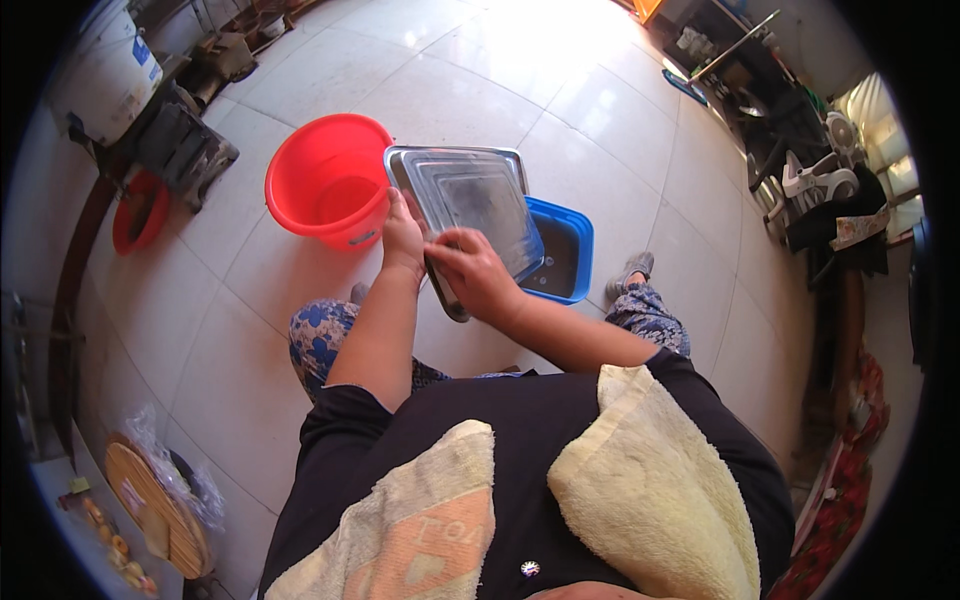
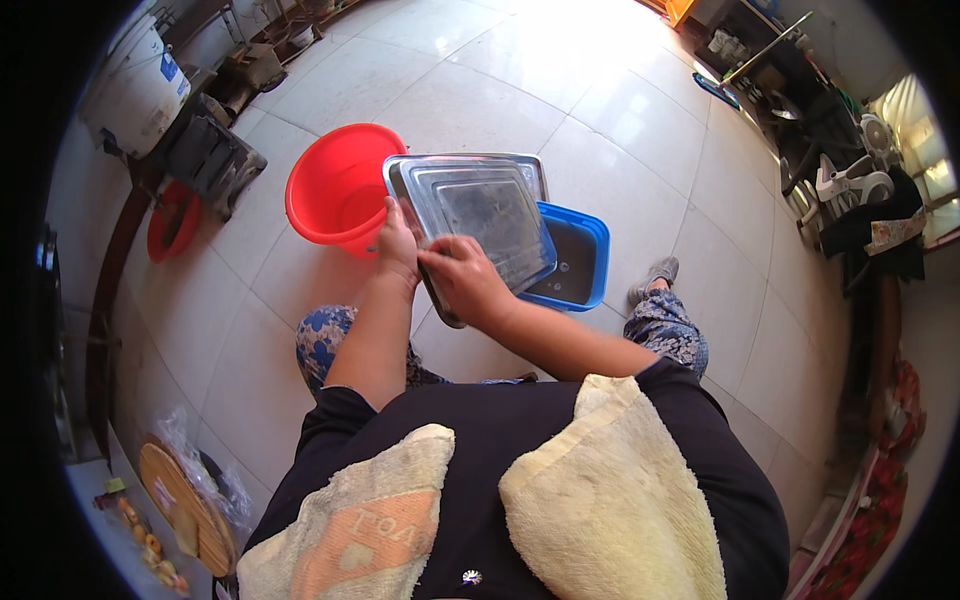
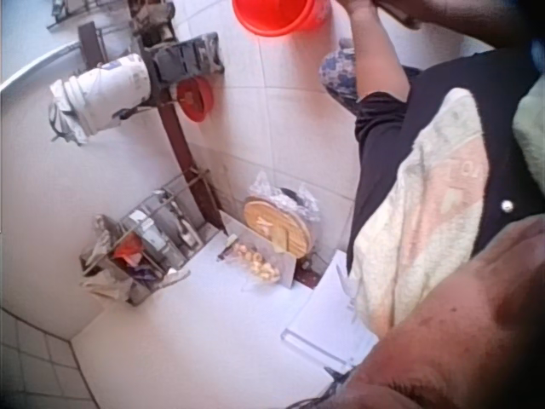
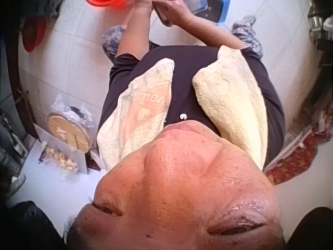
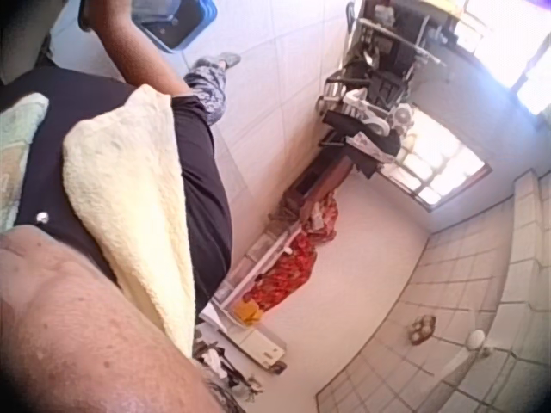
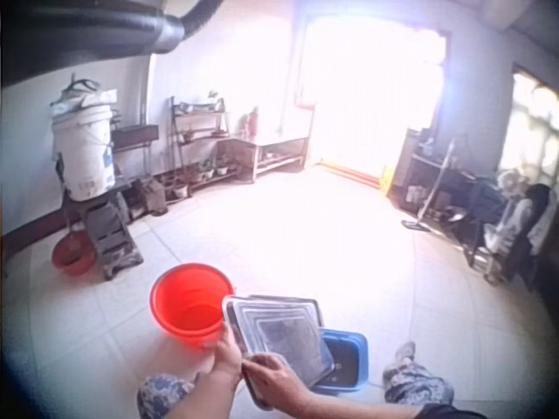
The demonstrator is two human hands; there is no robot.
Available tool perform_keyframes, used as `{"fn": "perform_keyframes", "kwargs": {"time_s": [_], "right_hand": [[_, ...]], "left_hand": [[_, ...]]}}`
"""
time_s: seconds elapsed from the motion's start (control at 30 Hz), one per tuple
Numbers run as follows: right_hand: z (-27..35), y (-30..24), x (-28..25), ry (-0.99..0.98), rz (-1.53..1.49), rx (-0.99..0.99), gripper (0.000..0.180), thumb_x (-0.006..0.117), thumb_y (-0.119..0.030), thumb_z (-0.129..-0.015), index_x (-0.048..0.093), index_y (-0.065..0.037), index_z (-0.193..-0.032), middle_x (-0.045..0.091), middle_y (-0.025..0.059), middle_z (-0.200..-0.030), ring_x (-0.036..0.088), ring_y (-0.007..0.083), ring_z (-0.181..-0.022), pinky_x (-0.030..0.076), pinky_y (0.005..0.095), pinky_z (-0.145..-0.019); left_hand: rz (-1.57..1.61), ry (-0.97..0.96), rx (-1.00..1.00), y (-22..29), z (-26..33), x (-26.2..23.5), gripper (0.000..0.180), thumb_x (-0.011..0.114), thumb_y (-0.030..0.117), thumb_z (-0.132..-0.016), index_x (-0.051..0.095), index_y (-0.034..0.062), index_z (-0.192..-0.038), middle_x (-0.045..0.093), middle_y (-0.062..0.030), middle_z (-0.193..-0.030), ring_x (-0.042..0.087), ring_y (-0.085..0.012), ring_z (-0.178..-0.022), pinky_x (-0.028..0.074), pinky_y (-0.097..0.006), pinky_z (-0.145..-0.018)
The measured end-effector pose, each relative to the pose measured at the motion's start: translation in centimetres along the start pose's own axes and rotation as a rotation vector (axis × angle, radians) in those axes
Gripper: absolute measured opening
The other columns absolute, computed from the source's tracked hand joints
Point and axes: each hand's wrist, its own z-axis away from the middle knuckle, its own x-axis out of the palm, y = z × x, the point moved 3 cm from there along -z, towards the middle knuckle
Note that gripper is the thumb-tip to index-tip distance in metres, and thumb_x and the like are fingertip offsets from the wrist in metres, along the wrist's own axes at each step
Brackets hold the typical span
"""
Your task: The person sits on the floor and scrubs a rectangular metal tray with a cloth. They repeatedly dip the cloth into a blue container of water and wipe the tray's surface, flipping it over to clean both sides.
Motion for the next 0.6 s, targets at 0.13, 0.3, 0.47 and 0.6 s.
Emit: {"fn": "perform_keyframes", "kwargs": {"time_s": [0.13, 0.3, 0.47, 0.6], "right_hand": [[-5.2, 2.6, 1.6, 0.116, 0.062, -0.043, 0.024, 0.063, -0.006, -0.077, 0.067, -0.007, -0.101, 0.059, 0.0105, -0.106, 0.055, 0.0326, -0.101, 0.046, 0.0398, -0.088], [-9.5, 4.8, 3.2, 0.040, 0.099, -0.122, 0.025, 0.060, -0.010, -0.081, 0.065, -0.009, -0.105, 0.060, 0.0079, -0.108, 0.054, 0.0299, -0.104, 0.045, 0.0402, -0.092], [-10.1, 12.7, 5.8, 0.045, 0.234, 0.226, 0.023, 0.053, -0.020, -0.088, 0.063, -0.010, -0.106, 0.060, 0.0078, -0.112, 0.053, 0.0286, -0.112, 0.042, 0.0404, -0.095], [-5.0, 20.6, 5.2, 0.176, 0.394, 0.252, 0.022, 0.052, -0.023, -0.090, 0.062, -0.014, -0.106, 0.061, 0.0066, -0.113, 0.054, 0.0257, -0.110, 0.041, 0.0392, -0.093]], "left_hand": [[-0.379, -0.006, 0.147, -0.6, -1.3, -1.7, 0.055, 0.030, 0.044, -0.100, 0.049, -0.0009, -0.124, 0.060, -0.0165, -0.112, 0.058, -0.0271, -0.102, 0.045, -0.034, -0.089], [-0.890, 0.044, 0.463, 1.5, -0.3, -2.6, 0.048, 0.037, 0.041, -0.099, 0.059, -0.0011, -0.109, 0.063, -0.0261, -0.097, 0.061, -0.0390, -0.093, 0.046, -0.042, -0.078], [-0.988, 0.194, 0.433, 2.3, 0.2, -5.2, 0.049, 0.039, 0.039, -0.099, 0.061, -0.0036, -0.094, 0.066, -0.0213, -0.082, 0.064, -0.0344, -0.076, 0.047, -0.042, -0.069], [-0.965, 0.223, 0.437, 2.1, 0.4, -7.0, 0.048, 0.040, 0.040, -0.100, 0.062, -0.0022, -0.093, 0.065, -0.0110, -0.080, 0.060, -0.0209, -0.073, 0.047, -0.034, -0.067]]}}
